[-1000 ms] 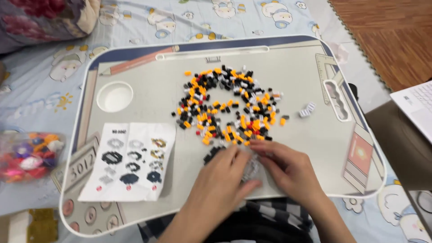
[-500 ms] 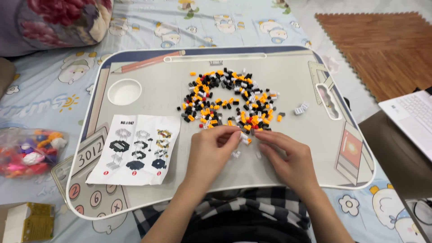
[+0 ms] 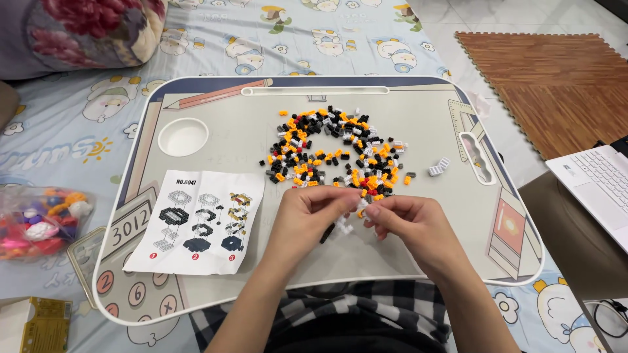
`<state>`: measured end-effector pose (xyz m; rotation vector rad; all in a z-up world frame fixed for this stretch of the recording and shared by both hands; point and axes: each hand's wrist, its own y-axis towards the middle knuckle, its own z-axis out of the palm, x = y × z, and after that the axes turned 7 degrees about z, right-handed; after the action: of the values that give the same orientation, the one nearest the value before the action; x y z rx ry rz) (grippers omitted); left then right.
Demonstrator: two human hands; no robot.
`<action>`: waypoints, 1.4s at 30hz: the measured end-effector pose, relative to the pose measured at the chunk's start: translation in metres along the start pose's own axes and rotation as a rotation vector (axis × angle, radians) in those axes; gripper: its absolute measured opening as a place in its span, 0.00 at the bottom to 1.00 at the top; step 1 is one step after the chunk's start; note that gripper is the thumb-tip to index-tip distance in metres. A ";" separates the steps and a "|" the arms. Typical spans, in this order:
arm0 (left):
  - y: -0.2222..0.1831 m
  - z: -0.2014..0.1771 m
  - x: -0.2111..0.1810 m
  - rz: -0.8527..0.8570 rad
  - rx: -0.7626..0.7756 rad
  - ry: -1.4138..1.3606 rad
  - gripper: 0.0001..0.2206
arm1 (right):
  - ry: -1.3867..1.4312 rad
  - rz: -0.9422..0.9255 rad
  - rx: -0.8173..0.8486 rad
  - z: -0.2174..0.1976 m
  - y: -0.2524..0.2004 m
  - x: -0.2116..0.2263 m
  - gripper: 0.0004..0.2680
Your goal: Assembling a small pixel-art style figure using interlocking plastic blocks on a tray table
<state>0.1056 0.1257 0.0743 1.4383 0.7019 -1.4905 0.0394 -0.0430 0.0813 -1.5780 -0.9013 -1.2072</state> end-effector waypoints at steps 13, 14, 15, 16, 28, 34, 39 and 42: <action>-0.008 -0.015 -0.011 -0.156 0.129 0.004 0.18 | -0.009 -0.087 -0.044 -0.003 -0.002 -0.009 0.07; -0.008 -0.015 -0.012 -0.157 0.129 0.004 0.18 | -0.010 -0.086 -0.044 -0.003 -0.002 -0.009 0.07; -0.008 -0.015 -0.012 -0.153 0.125 -0.021 0.18 | -0.001 -0.093 -0.038 -0.003 -0.002 -0.009 0.07; -0.008 -0.015 -0.012 -0.150 0.121 -0.045 0.17 | 0.007 -0.100 -0.032 -0.003 -0.001 -0.010 0.06; -0.007 -0.012 -0.009 -0.177 0.004 -0.099 0.13 | 0.071 -0.105 -0.031 -0.001 -0.003 -0.016 0.07; -0.006 -0.011 -0.017 -0.181 0.009 -0.101 0.14 | 0.082 -0.105 -0.034 -0.001 -0.001 -0.021 0.07; -0.002 -0.008 -0.011 -0.208 -0.002 -0.074 0.11 | 0.114 -0.078 -0.040 0.000 0.002 -0.027 0.07; -0.002 -0.007 -0.016 -0.222 -0.011 -0.097 0.14 | 0.161 -0.067 -0.061 0.001 0.004 -0.032 0.06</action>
<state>0.1053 0.1366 0.0880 1.3024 0.8295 -1.7123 0.0359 -0.0437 0.0496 -1.4845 -0.8254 -1.3990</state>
